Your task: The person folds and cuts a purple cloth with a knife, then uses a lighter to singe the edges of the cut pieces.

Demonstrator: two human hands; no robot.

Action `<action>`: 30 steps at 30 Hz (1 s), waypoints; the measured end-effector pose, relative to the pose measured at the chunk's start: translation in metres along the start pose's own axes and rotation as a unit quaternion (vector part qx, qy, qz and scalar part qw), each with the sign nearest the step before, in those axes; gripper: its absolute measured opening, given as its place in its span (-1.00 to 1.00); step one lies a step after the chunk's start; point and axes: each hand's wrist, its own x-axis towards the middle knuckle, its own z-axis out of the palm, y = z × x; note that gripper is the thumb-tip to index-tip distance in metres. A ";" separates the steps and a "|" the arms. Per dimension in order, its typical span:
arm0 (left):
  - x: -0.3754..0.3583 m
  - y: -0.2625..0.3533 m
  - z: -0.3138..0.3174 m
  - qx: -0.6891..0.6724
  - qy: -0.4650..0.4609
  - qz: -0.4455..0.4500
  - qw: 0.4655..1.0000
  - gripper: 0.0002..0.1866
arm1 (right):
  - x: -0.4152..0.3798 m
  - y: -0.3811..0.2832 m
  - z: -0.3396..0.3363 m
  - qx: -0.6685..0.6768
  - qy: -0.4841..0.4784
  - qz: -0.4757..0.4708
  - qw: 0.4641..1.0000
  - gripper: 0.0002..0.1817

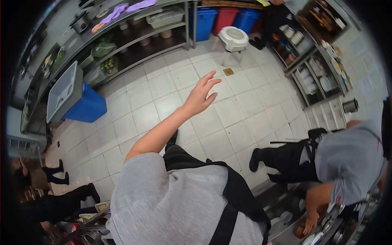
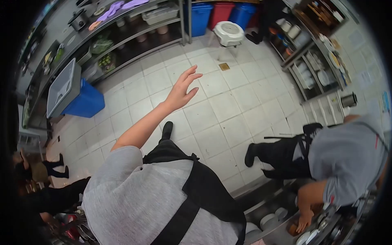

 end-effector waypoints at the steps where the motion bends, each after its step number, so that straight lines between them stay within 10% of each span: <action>1: -0.001 -0.010 -0.011 0.006 0.007 -0.004 1.000 -0.58 | -0.015 -0.055 0.006 0.072 -0.007 0.007 0.997 -0.71; 6: 0.010 -0.064 -0.051 -0.187 -0.038 -0.049 0.980 -0.56 | -0.106 -0.339 -0.013 0.390 -0.171 0.234 0.874 -0.79; 10: 0.036 -0.086 -0.077 -0.350 -0.206 -0.046 0.913 -0.50 | -0.165 -0.594 -0.046 0.592 -0.409 0.472 0.510 -0.86; 11: 0.040 -0.094 -0.085 -0.318 -0.175 -0.014 0.932 -0.53 | -0.197 -0.641 -0.037 0.711 -0.469 0.417 0.317 -0.83; 13: 0.050 -0.122 -0.117 -0.277 -0.135 0.010 0.951 -0.56 | -0.190 -0.758 -0.071 0.767 -0.479 0.392 0.168 -0.73; 16: 0.061 -0.173 -0.163 -0.268 -0.242 -0.161 0.918 -0.64 | -0.197 -0.859 -0.091 0.780 -0.566 0.263 0.046 -0.50; 18: 0.068 -0.202 -0.188 -0.294 0.001 -0.218 0.931 -0.70 | -0.215 -0.901 -0.109 0.736 -0.655 0.161 -0.060 -0.16; 21: 0.094 -0.259 -0.206 -0.182 0.097 -0.211 0.955 -0.67 | -0.275 -0.947 -0.127 0.611 -0.735 0.174 -0.237 0.01; 24: 0.128 -0.329 -0.226 -0.054 0.106 -0.181 0.976 -0.62 | -0.289 -1.024 -0.118 0.585 -0.744 0.140 -0.292 0.05; 28: 0.199 -0.430 -0.271 -0.027 0.025 -0.151 0.988 -0.66 | -0.290 -1.131 -0.075 0.577 -0.790 0.000 -0.210 -0.46; 30: 0.237 -0.485 -0.305 -0.041 -0.050 -0.138 0.988 -0.66 | -0.282 -1.200 -0.057 0.625 -0.780 0.010 -0.038 -0.83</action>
